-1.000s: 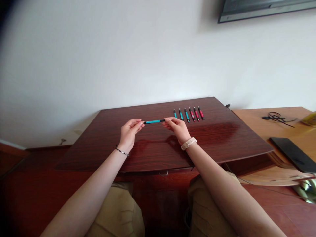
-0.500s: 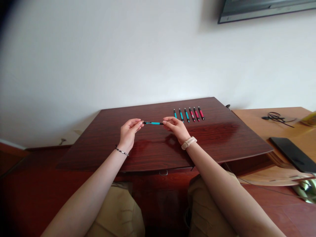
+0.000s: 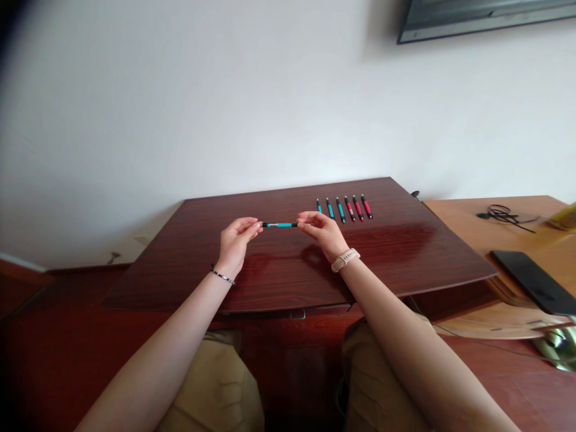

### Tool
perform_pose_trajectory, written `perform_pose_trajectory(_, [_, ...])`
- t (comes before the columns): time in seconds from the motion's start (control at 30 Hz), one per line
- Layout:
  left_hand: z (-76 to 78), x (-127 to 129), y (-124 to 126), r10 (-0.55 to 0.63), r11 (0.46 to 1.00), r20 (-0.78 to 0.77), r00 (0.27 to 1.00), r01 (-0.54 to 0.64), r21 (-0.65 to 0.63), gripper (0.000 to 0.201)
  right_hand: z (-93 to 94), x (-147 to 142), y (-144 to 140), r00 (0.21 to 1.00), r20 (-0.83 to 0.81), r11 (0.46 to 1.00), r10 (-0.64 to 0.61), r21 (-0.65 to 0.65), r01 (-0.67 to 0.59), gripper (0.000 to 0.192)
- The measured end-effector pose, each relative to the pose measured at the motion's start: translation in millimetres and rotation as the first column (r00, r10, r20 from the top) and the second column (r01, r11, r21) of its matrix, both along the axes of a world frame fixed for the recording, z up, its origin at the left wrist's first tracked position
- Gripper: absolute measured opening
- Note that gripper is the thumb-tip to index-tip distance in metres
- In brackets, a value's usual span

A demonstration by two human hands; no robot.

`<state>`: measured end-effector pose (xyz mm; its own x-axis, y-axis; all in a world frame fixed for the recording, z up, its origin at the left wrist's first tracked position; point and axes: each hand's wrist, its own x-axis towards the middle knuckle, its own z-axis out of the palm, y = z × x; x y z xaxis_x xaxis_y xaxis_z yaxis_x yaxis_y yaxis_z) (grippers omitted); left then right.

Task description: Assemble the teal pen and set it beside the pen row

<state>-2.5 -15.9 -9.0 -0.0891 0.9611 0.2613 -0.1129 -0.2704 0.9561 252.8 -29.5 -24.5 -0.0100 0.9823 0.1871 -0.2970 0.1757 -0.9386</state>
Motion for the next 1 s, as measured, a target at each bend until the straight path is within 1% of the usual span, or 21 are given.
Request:
perform_pose_trajectory(0.07, [0.3,0.3,-0.2,-0.001,1.000,-0.002,1.000,0.001,0.004,0.033,0.9,-0.1,-0.1,1.000,0.011,1.000,-0.008,0.006,0.008,0.044])
perform_pose_trajectory(0.17, [0.9,1.2,-0.4,-0.006,1.000,-0.006,1.000,0.007,0.007,0.034,1.5,-0.2,0.1,0.999,0.046,0.999,-0.022,-0.035,0.023,0.043])
perform_pose_trajectory(0.3, [0.7,2.8,-0.6,-0.011,1.000,-0.016,1.000,0.011,0.008,0.034,1.8,-1.4,0.4,0.983,0.175,0.996,-0.062,-0.048,0.071,0.047])
perform_pose_trajectory(0.37, [0.0,3.2,-0.3,-0.016,1.000,-0.016,1.000,0.016,0.012,0.034,2.9,-2.4,-0.5,0.976,0.208,0.995,-0.060,-0.068,0.075,0.051])
perform_pose_trajectory(0.5, [-1.7,2.8,0.7,-0.009,1.000,-0.011,1.000,0.009,0.013,0.033,7.6,-2.8,-4.1,0.987,0.161,0.991,0.018,-0.130,0.003,0.046])
perform_pose_trajectory(0.6, [-2.3,1.5,1.1,-0.002,1.000,-0.014,1.000,0.002,0.013,0.033,10.2,-1.6,-5.6,0.991,0.123,0.992,0.058,-0.121,-0.043,0.046])
perform_pose_trajectory(0.7, [-2.4,0.9,1.0,-0.003,1.000,-0.016,1.000,0.003,0.007,0.032,10.3,-1.0,-5.2,0.993,0.114,0.992,0.036,-0.124,-0.022,0.040])
perform_pose_trajectory(0.87, [-2.4,3.1,-0.2,-0.013,1.000,-0.018,1.000,0.013,-0.005,0.031,9.4,-2.8,-4.6,0.985,0.170,0.991,0.038,-0.134,-0.015,0.046])
perform_pose_trajectory(0.93, [-2.3,4.3,-0.8,-0.021,1.000,-0.014,1.000,0.020,-0.008,0.031,9.6,-3.1,-4.4,0.985,0.173,0.993,0.011,-0.118,0.010,0.044])
perform_pose_trajectory(1.0, [-2.1,4.8,-1.3,-0.015,1.000,-0.013,1.000,0.015,-0.008,0.031,10.0,-2.8,-4.0,0.989,0.141,0.993,-0.040,-0.106,0.056,0.042])
